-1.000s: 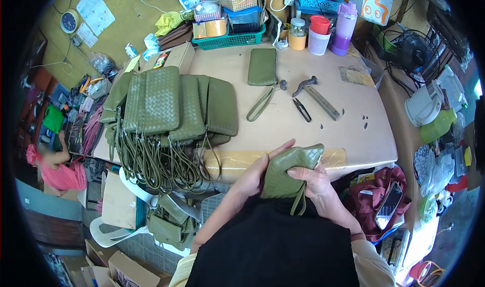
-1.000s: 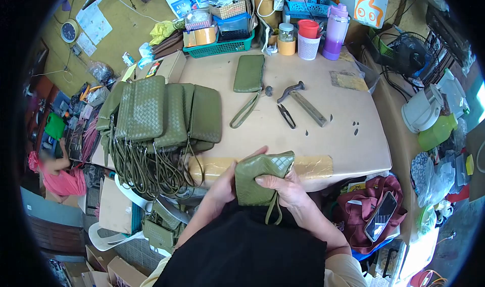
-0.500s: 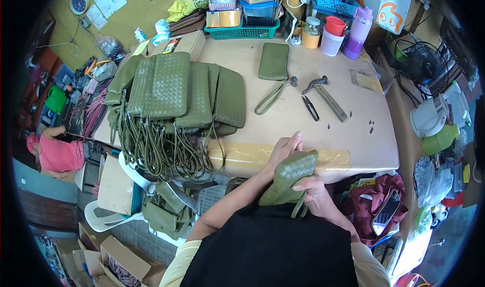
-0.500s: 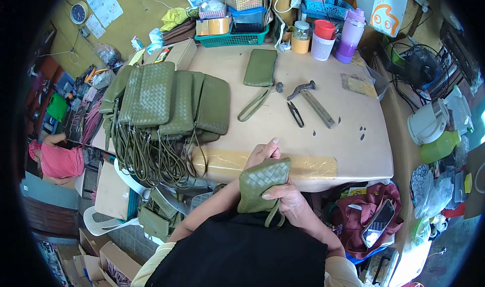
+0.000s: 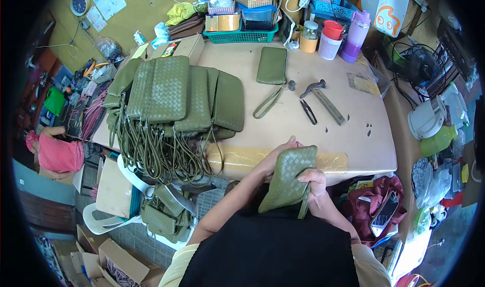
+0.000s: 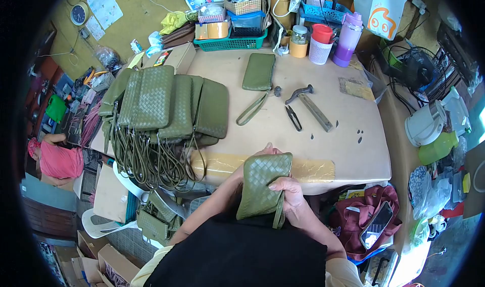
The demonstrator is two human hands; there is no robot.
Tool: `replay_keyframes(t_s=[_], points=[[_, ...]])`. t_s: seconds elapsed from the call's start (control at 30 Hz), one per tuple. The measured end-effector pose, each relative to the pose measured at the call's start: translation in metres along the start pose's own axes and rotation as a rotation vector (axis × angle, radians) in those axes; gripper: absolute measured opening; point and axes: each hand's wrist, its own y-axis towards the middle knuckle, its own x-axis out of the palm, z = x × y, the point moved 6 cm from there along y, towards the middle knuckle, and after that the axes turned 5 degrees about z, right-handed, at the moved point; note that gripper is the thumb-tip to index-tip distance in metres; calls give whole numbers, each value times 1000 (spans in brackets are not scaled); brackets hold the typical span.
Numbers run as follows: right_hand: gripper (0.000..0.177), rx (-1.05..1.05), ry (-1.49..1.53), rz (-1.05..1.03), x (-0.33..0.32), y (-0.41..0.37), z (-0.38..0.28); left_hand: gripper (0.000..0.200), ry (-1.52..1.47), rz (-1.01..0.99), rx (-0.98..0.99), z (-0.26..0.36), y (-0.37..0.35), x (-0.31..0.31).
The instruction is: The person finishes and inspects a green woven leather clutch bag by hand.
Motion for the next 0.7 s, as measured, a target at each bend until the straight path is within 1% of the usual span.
replay_keyframes(t_s=[0.07,0.1,0.2,0.23,0.3,0.37,0.4,0.43,0.47,0.5,0.57,0.6,0.67,0.7], points=[[60,26,-1,94,-8,1,1,38,-223,-211,-44,-29,10,-16],[60,32,-4,98,-9,0,5,38,-230,-208,-42,-30,7,-14],[55,-42,24,111,-20,5,12,37,40,-45,204,-16,-3,-19],[55,-46,27,114,-26,2,8,36,130,3,280,-11,-8,-17],[54,13,66,120,-28,6,4,36,323,93,443,8,-16,-12],[56,-24,30,107,-19,3,-9,35,500,185,610,26,-24,-2],[56,-52,20,99,-18,3,-16,35,497,176,612,34,-29,0],[56,-82,11,92,-17,2,-22,33,262,159,587,46,-39,-6],[57,-73,27,145,-19,3,-23,31,28,142,554,56,-48,-10],[57,-74,25,146,-23,4,-21,31,26,141,554,66,-58,-7],[58,-78,-65,204,-36,5,-14,26,253,228,612,82,-77,-1],[58,-65,-68,204,-37,5,-12,26,250,240,614,82,-79,-3],[59,-56,-100,156,-35,5,-7,19,437,297,633,84,-84,-4],[59,-55,-96,156,-35,4,-4,19,441,298,630,86,-85,-2]])
